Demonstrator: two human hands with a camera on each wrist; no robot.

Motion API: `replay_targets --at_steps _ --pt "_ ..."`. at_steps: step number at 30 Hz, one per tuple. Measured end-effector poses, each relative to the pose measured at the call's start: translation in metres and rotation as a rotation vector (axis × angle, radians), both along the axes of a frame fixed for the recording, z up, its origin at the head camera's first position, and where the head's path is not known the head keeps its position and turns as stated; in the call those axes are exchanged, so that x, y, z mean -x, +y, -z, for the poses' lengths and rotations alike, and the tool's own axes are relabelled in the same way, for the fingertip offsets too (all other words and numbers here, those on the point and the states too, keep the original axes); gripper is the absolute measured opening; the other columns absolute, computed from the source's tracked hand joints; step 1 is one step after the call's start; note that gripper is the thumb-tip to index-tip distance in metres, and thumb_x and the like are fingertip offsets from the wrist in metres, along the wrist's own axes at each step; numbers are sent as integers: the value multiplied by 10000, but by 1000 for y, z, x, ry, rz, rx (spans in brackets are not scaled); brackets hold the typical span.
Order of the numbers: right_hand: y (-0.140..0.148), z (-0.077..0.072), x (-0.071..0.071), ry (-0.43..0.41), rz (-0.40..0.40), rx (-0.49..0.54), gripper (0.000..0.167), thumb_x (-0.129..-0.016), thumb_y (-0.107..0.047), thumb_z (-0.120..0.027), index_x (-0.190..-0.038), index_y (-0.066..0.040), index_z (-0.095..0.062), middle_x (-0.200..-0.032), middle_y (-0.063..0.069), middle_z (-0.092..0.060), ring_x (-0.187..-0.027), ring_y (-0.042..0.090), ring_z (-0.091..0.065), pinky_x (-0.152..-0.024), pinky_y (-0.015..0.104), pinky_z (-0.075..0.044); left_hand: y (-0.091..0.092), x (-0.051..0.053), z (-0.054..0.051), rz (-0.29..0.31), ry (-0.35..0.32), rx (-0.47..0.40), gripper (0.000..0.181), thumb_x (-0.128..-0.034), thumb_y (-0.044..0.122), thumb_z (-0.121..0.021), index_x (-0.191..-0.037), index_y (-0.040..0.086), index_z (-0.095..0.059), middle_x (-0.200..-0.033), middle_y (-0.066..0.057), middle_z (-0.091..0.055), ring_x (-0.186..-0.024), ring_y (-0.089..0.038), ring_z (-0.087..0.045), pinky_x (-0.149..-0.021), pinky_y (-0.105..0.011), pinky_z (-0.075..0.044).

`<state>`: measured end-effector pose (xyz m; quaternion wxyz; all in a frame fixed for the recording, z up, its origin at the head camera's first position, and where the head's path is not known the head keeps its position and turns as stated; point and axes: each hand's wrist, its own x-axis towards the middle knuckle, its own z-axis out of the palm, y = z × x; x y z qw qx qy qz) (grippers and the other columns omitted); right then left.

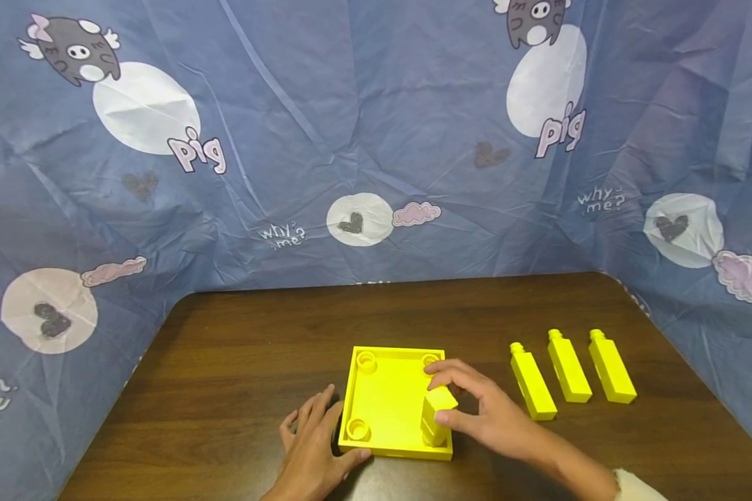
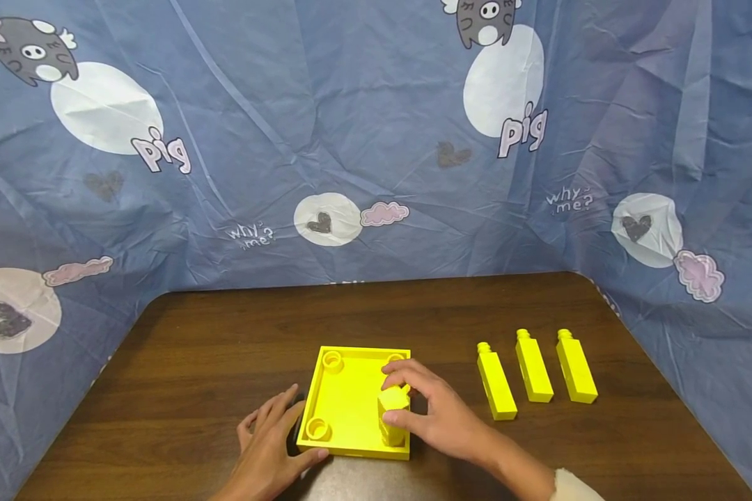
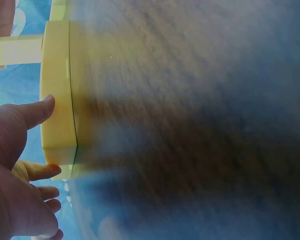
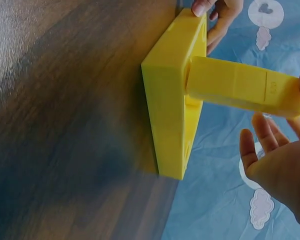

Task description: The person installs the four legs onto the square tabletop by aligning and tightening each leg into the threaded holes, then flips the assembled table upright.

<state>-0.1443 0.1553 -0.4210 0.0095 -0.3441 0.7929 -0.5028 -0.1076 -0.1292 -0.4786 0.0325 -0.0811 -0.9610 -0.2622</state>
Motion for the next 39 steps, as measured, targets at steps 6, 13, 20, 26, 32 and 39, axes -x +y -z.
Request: replay_targets --at_steps 6,13,20,26,32,39 --pt "-8 4 0 -45 76 -31 285 -867 -247 -728 -1024 -230 -491 -1241 -73 -549 -1105 182 -525 -883 319 -441 0 1 -1 -6 -1 -4 746 -713 463 -817 -1308 88 -568 -1505 -158 -349 -1334 -371 -307 -973 -638 -129" --pt "-4 2 2 -12 4 -40 438 -883 -200 -707 -1276 -234 -516 -1316 -29 -522 -1142 177 -505 -922 341 -423 0 1 0 -2 -4 -3 736 -715 460 -818 -1301 89 -572 -1505 -163 -347 -1334 -375 -303 -971 -642 -128" --pt "6 -4 6 -31 -120 -31 398 -932 -110 -621 -1312 -216 -572 -1413 11 -484 -1331 216 -400 -1005 412 -395 0 1 0 3 2 0 738 -716 465 -815 -1294 75 -573 -1503 -168 -349 -1331 -381 -307 -971 -639 -132" --pt "0 1 4 -91 -2 -50 311 -846 -228 -747 -1081 -229 -544 -1263 -42 -562 -1118 171 -527 -887 330 -435 0 1 0 5 1 1 736 -718 467 -812 -1293 74 -574 -1504 -165 -347 -1329 -385 -310 -967 -640 -135" --pt "-2 3 3 -65 1 -79 385 -829 -211 -762 -1097 -205 -485 -1291 4 -536 -1121 195 -514 -890 337 -422 0 1 0 2 -6 -2 738 -718 465 -813 -1299 79 -572 -1508 -164 -343 -1333 -386 -306 -969 -642 -133" --pt "11 -7 10 -103 -210 -107 522 -934 -154 -625 -1425 -246 -474 -1516 20 -364 -1385 330 -276 -986 697 -250 0 0 0 2 0 7 740 -717 473 -811 -1297 80 -573 -1504 -166 -349 -1330 -381 -310 -971 -643 -135"
